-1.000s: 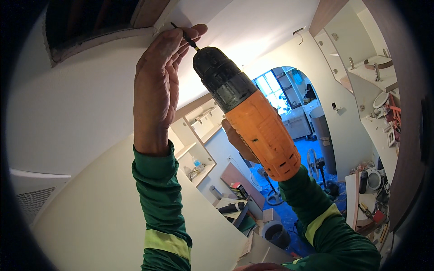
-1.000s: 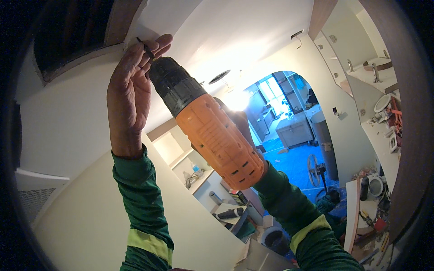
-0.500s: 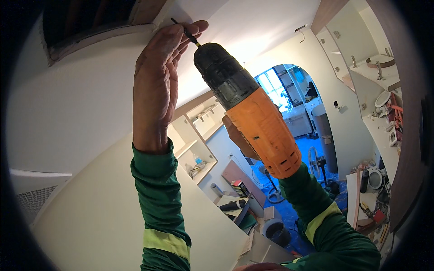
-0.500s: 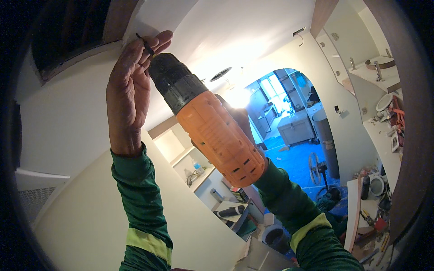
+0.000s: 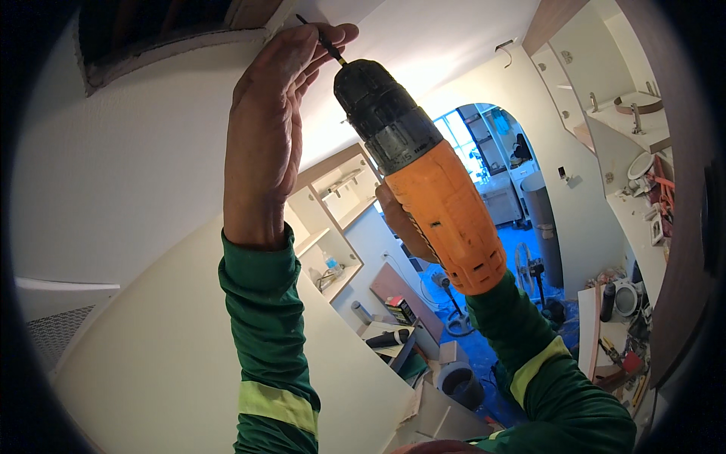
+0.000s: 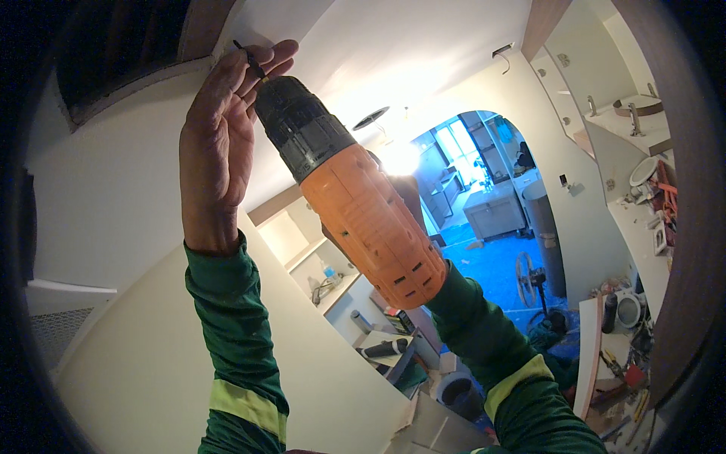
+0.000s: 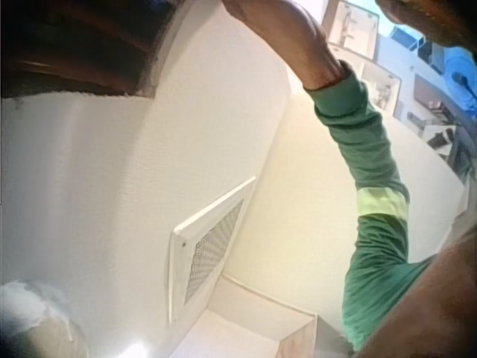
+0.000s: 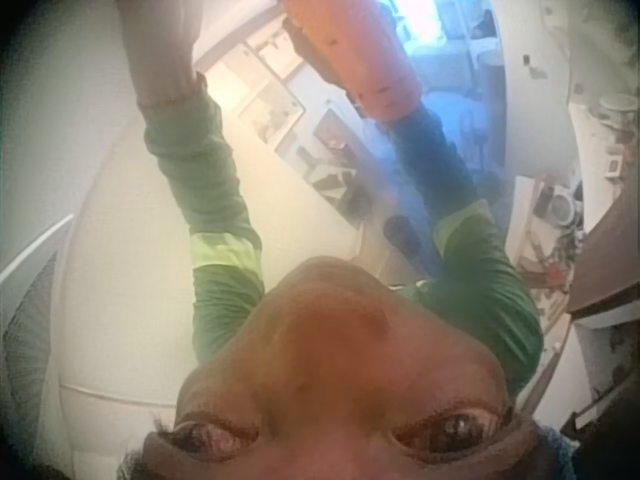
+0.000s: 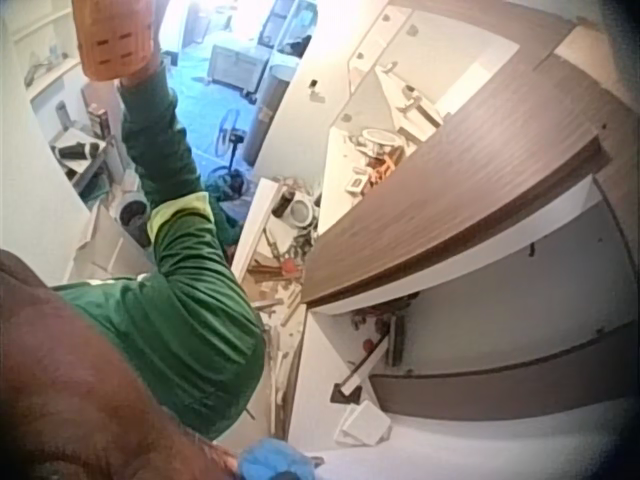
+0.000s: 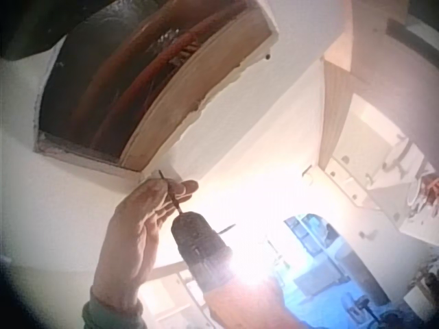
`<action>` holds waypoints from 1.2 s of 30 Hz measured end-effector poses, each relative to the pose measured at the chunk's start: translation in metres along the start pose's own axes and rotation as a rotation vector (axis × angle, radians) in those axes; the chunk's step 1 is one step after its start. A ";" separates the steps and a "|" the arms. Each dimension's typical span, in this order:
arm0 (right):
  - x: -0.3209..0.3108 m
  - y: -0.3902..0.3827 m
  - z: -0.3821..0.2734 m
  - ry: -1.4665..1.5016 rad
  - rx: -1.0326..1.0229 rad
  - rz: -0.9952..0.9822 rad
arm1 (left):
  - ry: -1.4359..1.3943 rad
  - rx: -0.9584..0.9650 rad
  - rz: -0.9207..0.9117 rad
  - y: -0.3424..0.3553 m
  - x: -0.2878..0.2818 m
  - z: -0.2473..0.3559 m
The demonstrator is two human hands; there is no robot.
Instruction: The person uses a cordless drill to drive screws into a wooden cabinet mounted on a wall. They repeatedly position screws and operate the drill to secure the cabinet in place.
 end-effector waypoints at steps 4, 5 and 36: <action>0.008 -0.009 0.000 0.068 -0.030 0.163 | 0.003 -0.014 0.005 0.000 0.000 0.001; 0.008 -0.010 -0.003 0.082 -0.041 0.157 | 0.007 -0.018 -0.004 0.000 0.000 0.001; 0.008 -0.001 0.022 0.772 0.184 0.206 | 0.129 -0.116 0.015 -0.001 -0.001 0.002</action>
Point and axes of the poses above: each hand's wrist, its own y-axis towards the middle knuckle, its own x-axis out of the palm, z = x × y, the point moved 6 cm from there along y, towards the middle knuckle, and after that the axes turned 9 degrees about y, right-handed, at the moved point
